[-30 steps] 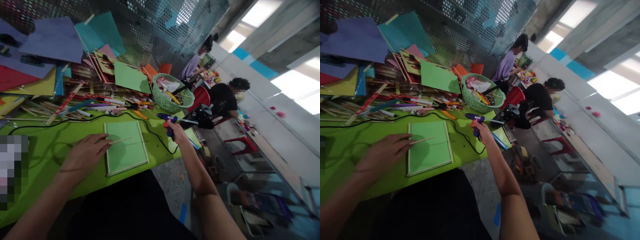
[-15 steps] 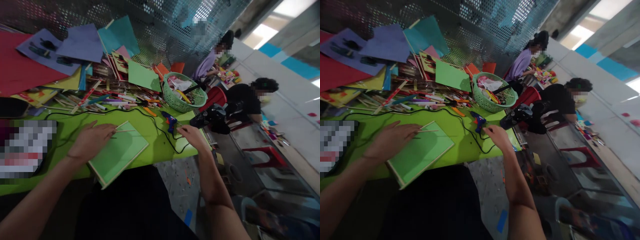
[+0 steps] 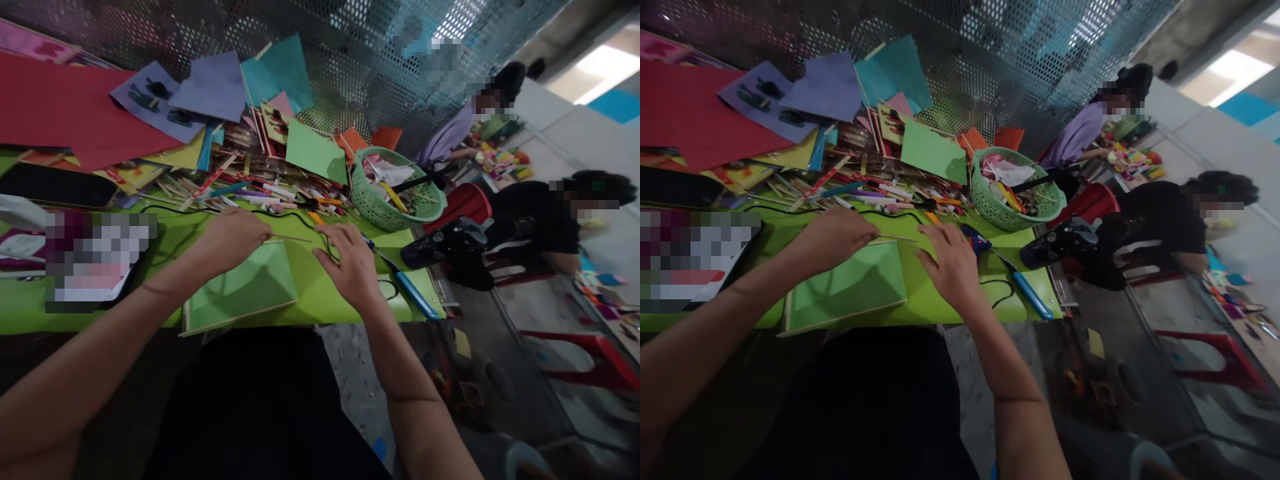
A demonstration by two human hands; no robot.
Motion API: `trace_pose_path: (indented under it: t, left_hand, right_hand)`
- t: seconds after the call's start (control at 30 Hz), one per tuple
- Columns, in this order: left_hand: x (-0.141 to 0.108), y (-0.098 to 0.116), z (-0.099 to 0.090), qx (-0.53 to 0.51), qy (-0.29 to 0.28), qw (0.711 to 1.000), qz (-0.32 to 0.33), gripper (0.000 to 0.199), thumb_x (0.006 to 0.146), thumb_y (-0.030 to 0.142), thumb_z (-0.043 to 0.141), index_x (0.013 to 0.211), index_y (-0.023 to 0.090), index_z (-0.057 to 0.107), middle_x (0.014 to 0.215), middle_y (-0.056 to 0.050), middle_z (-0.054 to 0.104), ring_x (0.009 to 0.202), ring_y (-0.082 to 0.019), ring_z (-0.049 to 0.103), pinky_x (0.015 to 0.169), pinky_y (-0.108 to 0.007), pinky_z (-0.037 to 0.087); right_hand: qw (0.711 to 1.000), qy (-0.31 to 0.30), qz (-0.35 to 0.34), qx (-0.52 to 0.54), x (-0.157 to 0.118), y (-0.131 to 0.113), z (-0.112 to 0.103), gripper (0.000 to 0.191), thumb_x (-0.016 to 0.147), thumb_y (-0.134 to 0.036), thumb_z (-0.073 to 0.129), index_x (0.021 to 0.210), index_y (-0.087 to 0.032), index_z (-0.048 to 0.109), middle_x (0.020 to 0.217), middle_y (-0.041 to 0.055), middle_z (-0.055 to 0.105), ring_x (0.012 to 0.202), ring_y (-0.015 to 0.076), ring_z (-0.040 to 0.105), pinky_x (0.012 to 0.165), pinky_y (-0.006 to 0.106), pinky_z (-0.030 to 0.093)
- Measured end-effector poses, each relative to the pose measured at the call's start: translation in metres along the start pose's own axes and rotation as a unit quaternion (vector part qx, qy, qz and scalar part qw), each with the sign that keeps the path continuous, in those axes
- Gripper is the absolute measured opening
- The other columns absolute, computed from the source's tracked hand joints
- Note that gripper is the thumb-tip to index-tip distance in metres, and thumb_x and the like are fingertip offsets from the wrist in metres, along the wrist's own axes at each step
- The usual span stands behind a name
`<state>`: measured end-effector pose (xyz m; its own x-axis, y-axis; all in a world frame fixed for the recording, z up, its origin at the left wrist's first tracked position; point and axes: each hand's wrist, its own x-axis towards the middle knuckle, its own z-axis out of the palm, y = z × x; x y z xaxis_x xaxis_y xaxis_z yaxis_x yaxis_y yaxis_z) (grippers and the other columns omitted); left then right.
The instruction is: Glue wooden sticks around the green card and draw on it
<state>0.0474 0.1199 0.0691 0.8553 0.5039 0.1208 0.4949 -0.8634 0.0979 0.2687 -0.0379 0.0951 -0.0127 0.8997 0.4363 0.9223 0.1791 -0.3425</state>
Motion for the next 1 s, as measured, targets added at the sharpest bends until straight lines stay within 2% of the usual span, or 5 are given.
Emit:
trace_pose_path:
  t: [0.23, 0.37, 0.57, 0.7, 1.0]
  left_hand:
    - [-0.033, 0.040, -0.010, 0.013, 0.031, 0.999, -0.004, 0.024, 0.100, 0.019, 0.056, 0.109, 0.026, 0.077, 0.102, -0.006, 0.077, 0.104, -0.028, 0.068, 0.108, -0.054, 0.039]
    - [-0.080, 0.056, 0.007, 0.013, 0.137, 0.984, -0.112, 0.049, 0.102, 0.036, 0.059, 0.149, 0.024, 0.055, 0.129, -0.014, 0.070, 0.116, -0.033, 0.064, 0.101, -0.052, 0.043]
    - [-0.148, 0.067, 0.039, -0.033, 0.074, 0.993, -0.089, 0.031, 0.102, 0.030, 0.054, 0.130, 0.027, 0.067, 0.123, -0.010, 0.071, 0.108, -0.032, 0.066, 0.095, -0.050, 0.043]
    - [-0.153, 0.060, 0.044, -0.053, 0.075, 0.993, -0.076, 0.027, 0.102, 0.025, 0.050, 0.117, 0.028, 0.073, 0.119, -0.007, 0.074, 0.104, -0.030, 0.069, 0.094, -0.048, 0.043]
    - [-0.128, 0.026, 0.037, -0.054, 0.025, 0.998, -0.004, 0.048, 0.086, 0.000, 0.045, 0.108, 0.032, 0.075, 0.112, -0.003, 0.077, 0.102, -0.024, 0.070, 0.098, -0.044, 0.043]
  right_hand:
    - [0.991, -0.075, -0.097, -0.055, 0.004, -0.010, 0.014, 0.019, 0.103, -0.029, 0.061, 0.093, -0.023, 0.076, 0.088, 0.0061, 0.072, 0.088, 0.0229, 0.064, 0.081, 0.037, 0.047]
    - [0.996, -0.055, -0.045, -0.050, -0.009, 0.016, 0.005, 0.018, 0.103, -0.028, 0.058, 0.093, -0.023, 0.072, 0.091, 0.0083, 0.070, 0.089, 0.0245, 0.064, 0.080, 0.037, 0.049]
    - [0.997, -0.013, 0.068, 0.028, -0.033, 0.057, -0.010, 0.012, 0.099, -0.028, 0.060, 0.095, -0.023, 0.070, 0.093, 0.0068, 0.071, 0.087, 0.0232, 0.065, 0.079, 0.036, 0.051]
    - [0.993, -0.003, 0.100, 0.066, -0.045, 0.063, -0.005, 0.013, 0.099, -0.032, 0.061, 0.095, -0.023, 0.070, 0.093, 0.0058, 0.070, 0.083, 0.0217, 0.065, 0.077, 0.035, 0.052]
    - [0.986, -0.022, 0.123, 0.112, -0.059, 0.066, 0.007, 0.012, 0.098, -0.029, 0.062, 0.094, -0.022, 0.071, 0.090, 0.0043, 0.067, 0.079, 0.0194, 0.062, 0.073, 0.031, 0.050]
